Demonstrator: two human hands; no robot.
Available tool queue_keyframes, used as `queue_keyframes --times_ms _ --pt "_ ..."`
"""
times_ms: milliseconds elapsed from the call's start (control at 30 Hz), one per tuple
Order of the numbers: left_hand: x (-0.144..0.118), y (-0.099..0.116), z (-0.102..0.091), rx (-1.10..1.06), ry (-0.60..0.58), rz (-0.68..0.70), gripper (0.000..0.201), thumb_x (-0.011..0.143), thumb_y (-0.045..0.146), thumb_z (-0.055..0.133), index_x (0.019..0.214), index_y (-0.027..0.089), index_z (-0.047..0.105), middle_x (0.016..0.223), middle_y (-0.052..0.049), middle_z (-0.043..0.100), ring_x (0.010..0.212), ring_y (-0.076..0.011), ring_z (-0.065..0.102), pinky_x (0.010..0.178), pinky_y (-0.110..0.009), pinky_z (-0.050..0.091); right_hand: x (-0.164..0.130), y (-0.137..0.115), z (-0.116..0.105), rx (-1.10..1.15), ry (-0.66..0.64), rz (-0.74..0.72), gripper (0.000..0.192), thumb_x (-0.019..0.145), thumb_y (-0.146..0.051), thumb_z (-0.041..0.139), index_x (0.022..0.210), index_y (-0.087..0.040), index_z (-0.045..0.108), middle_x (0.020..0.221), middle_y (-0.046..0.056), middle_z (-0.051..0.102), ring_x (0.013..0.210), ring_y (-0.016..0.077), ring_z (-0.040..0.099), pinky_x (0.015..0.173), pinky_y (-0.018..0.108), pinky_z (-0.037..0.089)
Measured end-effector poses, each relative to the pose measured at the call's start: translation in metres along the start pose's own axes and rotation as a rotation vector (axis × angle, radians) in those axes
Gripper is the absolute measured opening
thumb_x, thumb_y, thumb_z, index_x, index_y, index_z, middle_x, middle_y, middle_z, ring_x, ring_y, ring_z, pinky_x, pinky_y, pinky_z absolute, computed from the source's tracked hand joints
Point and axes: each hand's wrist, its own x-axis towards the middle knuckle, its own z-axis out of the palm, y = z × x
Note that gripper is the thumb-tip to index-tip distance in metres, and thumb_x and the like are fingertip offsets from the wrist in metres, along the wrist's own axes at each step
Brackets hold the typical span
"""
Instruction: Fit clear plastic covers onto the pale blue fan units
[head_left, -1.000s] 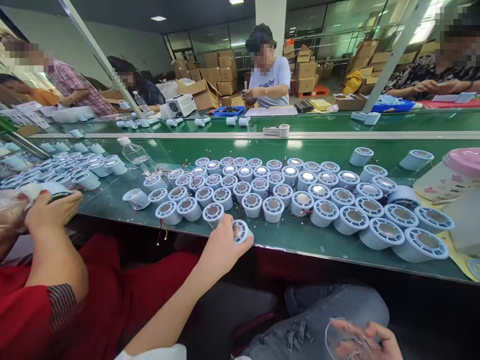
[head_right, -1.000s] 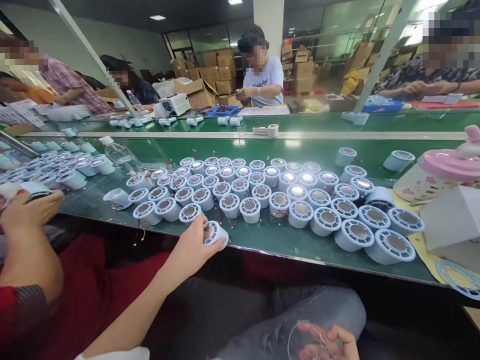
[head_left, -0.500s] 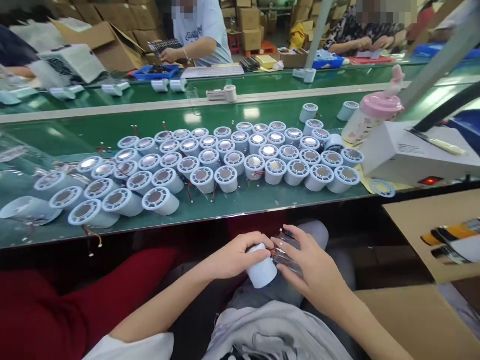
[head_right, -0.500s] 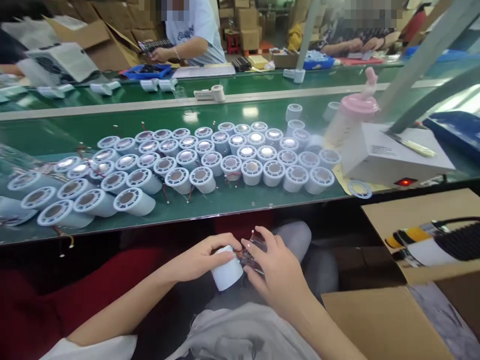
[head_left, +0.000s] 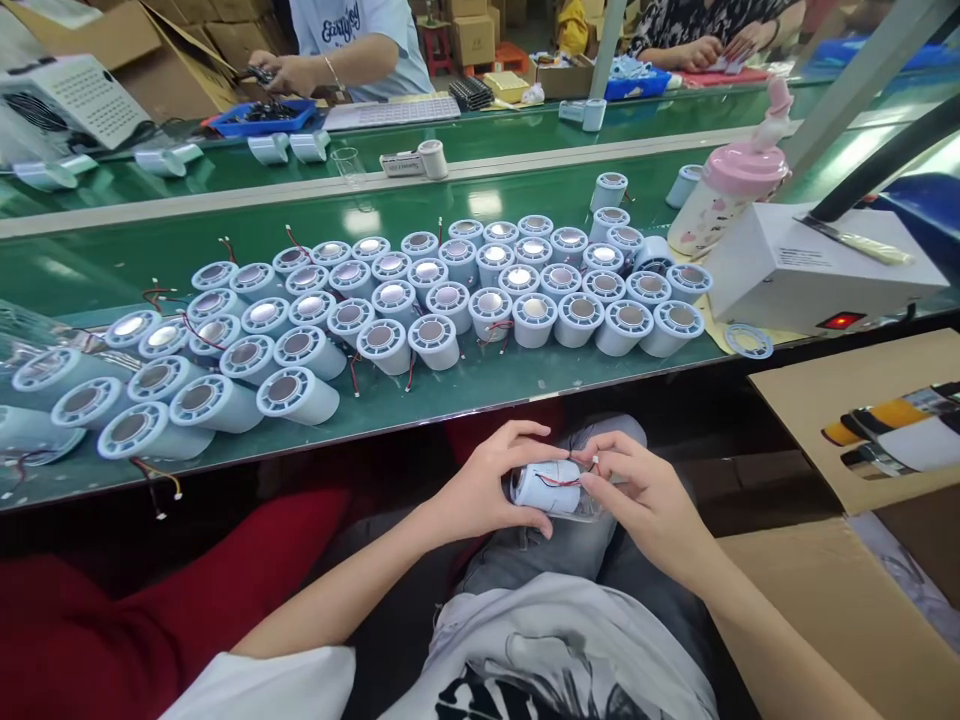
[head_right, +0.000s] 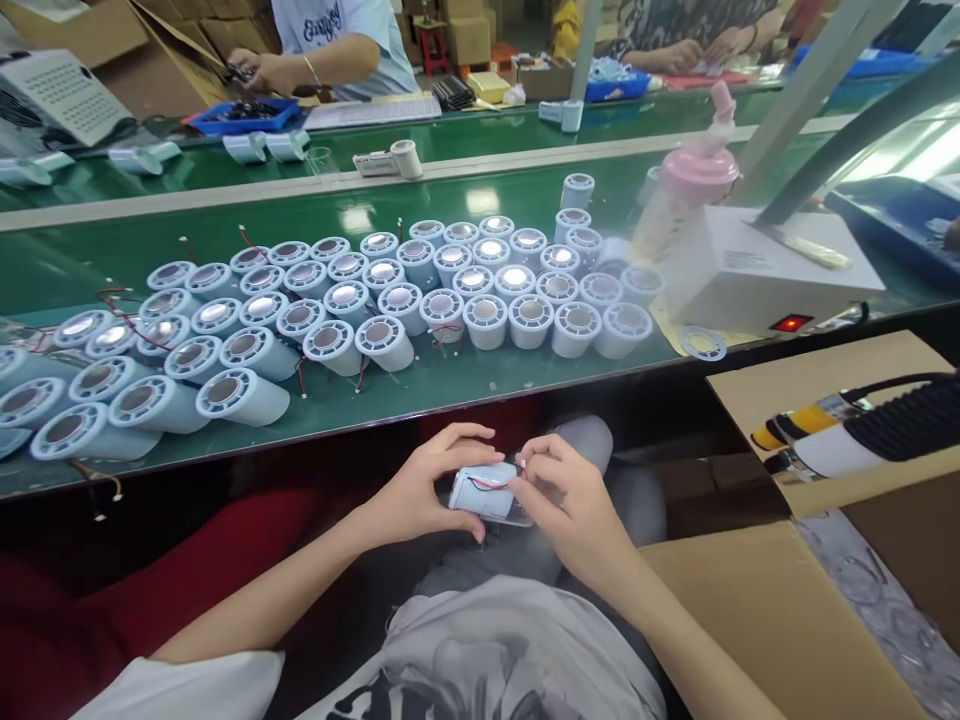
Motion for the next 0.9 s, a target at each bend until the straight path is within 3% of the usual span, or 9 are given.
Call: queue_keyframes --times_ms 133,267,333,400,467,533,733,900 --pt "0.003 0.005 0.003 -0.173 -0.146 -0.091 0.069 0.065 0.028 0.082 0.129 0.032 0.057 0.129 -0.008 0.059 0.116 -0.0275 0.057 0.091 -0.038 0.053 0.004 0.007 -0.005 0.173 0.084 0.025 0.033 0.082 -0.028 0.064 0.054 -0.018 0.049 0.090 0.005 0.058 0.086 0.0188 0.058 0.068 0.027 0.049" --pt "0.004 0.008 0.007 -0.365 -0.132 -0.222 0.067 0.067 0.023 0.080 0.129 0.028 0.055 0.129 -0.008 0.059 0.109 -0.0248 0.061 0.086 -0.035 0.055 0.003 0.014 -0.014 0.306 0.023 0.003 0.022 0.083 -0.030 0.068 0.064 -0.020 0.064 0.103 0.007 0.066 0.100 0.0229 0.062 0.082 0.032 0.053" --pt "0.004 0.006 0.009 -0.501 -0.087 -0.305 0.068 0.066 0.023 0.080 0.129 0.024 0.054 0.124 -0.010 0.062 0.103 -0.0238 0.063 0.083 -0.035 0.056 -0.001 0.016 -0.018 0.225 -0.050 -0.088 0.011 0.079 -0.029 0.075 0.088 -0.023 0.071 0.121 0.008 0.064 0.114 0.0259 0.059 0.090 0.035 0.053" --pt "0.003 0.006 0.010 -0.644 -0.070 -0.371 0.066 0.067 0.026 0.080 0.128 0.023 0.053 0.116 -0.010 0.063 0.095 -0.0225 0.065 0.075 -0.033 0.058 -0.005 0.016 -0.020 0.026 -0.077 -0.215 0.035 0.076 -0.024 0.078 0.109 -0.027 0.068 0.133 0.007 0.058 0.121 0.0260 0.056 0.097 0.037 0.050" --pt "0.002 0.007 0.010 -0.722 -0.093 -0.397 0.067 0.068 0.030 0.080 0.129 0.023 0.051 0.113 -0.010 0.063 0.089 -0.0215 0.065 0.065 -0.030 0.058 -0.009 0.015 -0.021 -0.147 -0.064 -0.313 0.038 0.079 -0.020 0.075 0.115 -0.028 0.065 0.136 0.006 0.057 0.121 0.0243 0.056 0.100 0.035 0.049" --pt "0.001 0.009 0.008 -0.700 -0.126 -0.389 0.073 0.068 0.032 0.080 0.134 0.024 0.048 0.117 -0.011 0.062 0.091 -0.0223 0.065 0.064 -0.030 0.058 -0.011 0.015 -0.023 -0.186 -0.066 -0.348 0.036 0.081 -0.021 0.074 0.114 -0.028 0.064 0.136 0.005 0.057 0.122 0.0233 0.056 0.100 0.034 0.050" --pt "-0.002 0.020 0.001 -0.433 -0.134 -0.215 0.081 0.063 0.024 0.084 0.136 0.030 0.050 0.142 -0.008 0.050 0.123 -0.0277 0.054 0.097 -0.035 0.050 -0.014 0.018 -0.026 -0.028 -0.107 -0.194 0.046 0.075 -0.025 0.080 0.115 -0.036 0.060 0.134 -0.003 0.059 0.122 0.0211 0.055 0.106 0.035 0.045" --pt "-0.002 0.024 0.000 -0.347 -0.143 -0.118 0.080 0.064 0.020 0.083 0.136 0.032 0.050 0.143 -0.007 0.050 0.130 -0.0273 0.049 0.100 -0.034 0.049 -0.016 0.014 -0.027 0.127 -0.118 -0.066 0.046 0.074 -0.024 0.081 0.114 -0.035 0.062 0.126 -0.003 0.063 0.116 0.0201 0.059 0.100 0.031 0.050"
